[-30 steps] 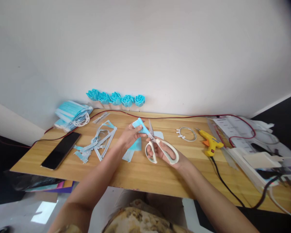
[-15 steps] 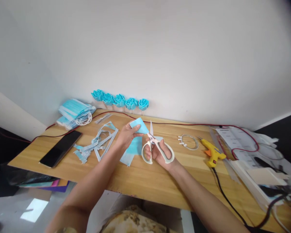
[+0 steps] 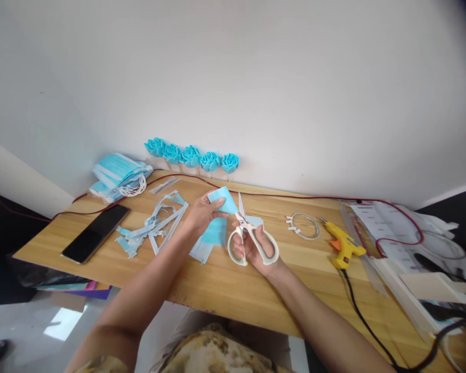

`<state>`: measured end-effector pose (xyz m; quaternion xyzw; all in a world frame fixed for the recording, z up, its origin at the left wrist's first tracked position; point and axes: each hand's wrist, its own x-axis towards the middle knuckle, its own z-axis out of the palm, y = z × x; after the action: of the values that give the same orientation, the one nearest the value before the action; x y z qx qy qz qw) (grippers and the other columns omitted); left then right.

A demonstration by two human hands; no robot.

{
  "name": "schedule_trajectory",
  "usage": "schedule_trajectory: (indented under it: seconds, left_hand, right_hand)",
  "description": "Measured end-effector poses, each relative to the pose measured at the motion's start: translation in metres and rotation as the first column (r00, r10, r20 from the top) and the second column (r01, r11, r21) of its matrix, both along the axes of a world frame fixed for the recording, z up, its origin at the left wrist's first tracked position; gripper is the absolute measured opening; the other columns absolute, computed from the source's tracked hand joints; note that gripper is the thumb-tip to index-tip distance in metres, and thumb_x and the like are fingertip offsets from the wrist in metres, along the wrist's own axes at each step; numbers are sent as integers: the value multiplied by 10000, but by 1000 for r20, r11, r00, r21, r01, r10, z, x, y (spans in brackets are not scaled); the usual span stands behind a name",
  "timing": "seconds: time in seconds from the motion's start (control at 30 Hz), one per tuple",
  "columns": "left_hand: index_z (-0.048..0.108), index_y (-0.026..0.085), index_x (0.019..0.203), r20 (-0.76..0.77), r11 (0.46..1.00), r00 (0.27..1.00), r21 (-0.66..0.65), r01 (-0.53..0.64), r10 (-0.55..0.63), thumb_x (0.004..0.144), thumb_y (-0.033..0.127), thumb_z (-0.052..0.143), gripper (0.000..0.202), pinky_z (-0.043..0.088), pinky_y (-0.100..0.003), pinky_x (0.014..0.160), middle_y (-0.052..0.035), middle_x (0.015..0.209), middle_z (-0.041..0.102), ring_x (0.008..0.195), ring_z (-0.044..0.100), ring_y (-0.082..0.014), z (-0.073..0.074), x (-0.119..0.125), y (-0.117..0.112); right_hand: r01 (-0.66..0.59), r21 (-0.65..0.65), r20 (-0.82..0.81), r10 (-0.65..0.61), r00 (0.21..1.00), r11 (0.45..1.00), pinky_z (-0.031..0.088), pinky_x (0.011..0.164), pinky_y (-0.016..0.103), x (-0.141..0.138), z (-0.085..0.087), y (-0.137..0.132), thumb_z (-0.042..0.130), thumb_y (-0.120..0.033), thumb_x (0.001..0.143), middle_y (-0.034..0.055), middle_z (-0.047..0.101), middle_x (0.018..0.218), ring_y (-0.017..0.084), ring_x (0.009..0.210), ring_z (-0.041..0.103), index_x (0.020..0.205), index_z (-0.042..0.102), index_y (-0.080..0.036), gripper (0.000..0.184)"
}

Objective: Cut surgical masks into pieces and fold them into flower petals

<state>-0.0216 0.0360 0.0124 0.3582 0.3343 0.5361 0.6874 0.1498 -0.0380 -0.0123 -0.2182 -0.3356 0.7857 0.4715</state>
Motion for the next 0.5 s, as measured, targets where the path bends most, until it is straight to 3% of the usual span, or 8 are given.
schedule_trajectory:
  seconds: [0.5]
  left_hand:
    - [654,90,823,-44,999,998,-11,50,-51,626,324,861,369,598,-272,610,-12,694,676,620,645,-124,0,-1,1]
  right_hand:
    - [26,-17,22,-26,999,1000,368,421,192,1,-1,-5,644,-670,768,-14,511,659,85,509,409,1031,656,-192,547]
